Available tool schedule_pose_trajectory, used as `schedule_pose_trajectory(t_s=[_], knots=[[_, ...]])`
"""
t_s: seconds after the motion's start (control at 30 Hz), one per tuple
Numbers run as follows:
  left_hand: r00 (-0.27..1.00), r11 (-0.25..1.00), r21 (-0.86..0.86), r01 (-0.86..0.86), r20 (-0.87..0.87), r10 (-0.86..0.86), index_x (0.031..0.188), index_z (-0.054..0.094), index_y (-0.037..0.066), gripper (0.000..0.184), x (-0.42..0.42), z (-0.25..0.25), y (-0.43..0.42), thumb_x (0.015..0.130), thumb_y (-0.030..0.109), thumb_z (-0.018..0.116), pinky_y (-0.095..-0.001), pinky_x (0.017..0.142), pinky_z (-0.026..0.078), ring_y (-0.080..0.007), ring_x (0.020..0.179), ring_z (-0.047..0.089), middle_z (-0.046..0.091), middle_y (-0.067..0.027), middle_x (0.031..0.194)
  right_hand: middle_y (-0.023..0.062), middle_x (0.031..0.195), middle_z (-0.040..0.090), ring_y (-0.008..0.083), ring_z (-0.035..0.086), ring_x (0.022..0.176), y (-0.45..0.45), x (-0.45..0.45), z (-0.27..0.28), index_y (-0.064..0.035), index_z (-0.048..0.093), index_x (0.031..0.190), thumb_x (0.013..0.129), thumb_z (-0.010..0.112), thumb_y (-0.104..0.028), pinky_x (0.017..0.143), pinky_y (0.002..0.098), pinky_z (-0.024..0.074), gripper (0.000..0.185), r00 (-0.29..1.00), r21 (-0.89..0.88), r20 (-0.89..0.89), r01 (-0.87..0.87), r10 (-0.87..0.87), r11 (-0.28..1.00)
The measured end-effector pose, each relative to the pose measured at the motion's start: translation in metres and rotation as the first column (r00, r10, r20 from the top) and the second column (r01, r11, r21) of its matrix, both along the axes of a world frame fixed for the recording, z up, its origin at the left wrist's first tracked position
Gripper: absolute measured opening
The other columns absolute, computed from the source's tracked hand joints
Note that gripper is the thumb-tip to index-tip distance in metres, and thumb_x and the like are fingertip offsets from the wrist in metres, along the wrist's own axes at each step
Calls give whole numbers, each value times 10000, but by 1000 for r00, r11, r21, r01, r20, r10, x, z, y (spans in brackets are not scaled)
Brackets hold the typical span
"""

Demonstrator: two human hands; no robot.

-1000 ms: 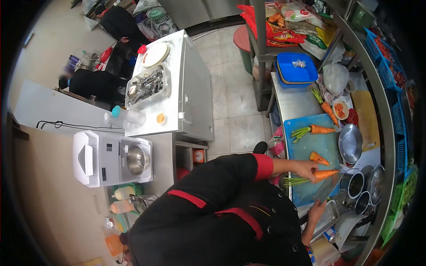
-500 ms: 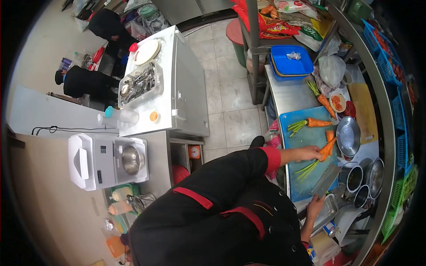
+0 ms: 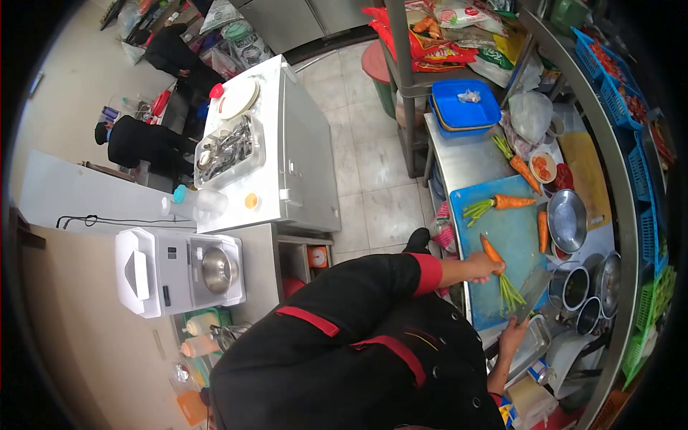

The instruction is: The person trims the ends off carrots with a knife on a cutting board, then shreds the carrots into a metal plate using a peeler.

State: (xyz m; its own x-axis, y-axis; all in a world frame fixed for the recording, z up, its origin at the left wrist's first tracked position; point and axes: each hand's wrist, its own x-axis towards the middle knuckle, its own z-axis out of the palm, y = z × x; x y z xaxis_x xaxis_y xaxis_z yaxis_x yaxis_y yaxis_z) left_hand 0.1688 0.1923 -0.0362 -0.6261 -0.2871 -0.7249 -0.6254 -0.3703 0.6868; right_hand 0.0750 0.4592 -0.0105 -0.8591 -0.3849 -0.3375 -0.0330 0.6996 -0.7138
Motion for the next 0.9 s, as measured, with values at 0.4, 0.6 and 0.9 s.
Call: schedule_pose_trajectory(t_s=[0.4, 0.6, 0.9], knots=[[866, 522, -848, 94, -189, -464, 1077, 701, 81, 384, -16, 41, -38, 730, 241, 741, -444, 803, 537, -368, 913, 654, 687, -149, 990, 167, 916, 642, 278, 621, 690, 5, -12, -36, -11, 514, 1303, 985, 510, -147, 595, 396, 494, 346, 984, -4, -160, -76, 74, 997], [652, 139, -989, 55, -69, -755, 1214, 667, 123, 565, -40, 33, -46, 714, 367, 763, -517, 1016, 416, -327, 1161, 587, 658, -138, 1199, 256, 968, 691, 441, 656, 901, -4, 4, 8, -13, 582, 1243, 956, 565, -199, 791, 489, 494, 343, 978, 170, -201, -27, 61, 985], [643, 301, -922, 244, -79, -762, 1127, 694, 94, 327, -10, 43, -34, 872, 284, 619, -492, 940, 469, -352, 1043, 630, 680, -150, 1074, 274, 842, 677, 492, 649, 801, 3, 50, 81, -18, 501, 1154, 969, 574, -140, 666, 547, 498, 233, 956, 88, -282, 114, -85, 990]])
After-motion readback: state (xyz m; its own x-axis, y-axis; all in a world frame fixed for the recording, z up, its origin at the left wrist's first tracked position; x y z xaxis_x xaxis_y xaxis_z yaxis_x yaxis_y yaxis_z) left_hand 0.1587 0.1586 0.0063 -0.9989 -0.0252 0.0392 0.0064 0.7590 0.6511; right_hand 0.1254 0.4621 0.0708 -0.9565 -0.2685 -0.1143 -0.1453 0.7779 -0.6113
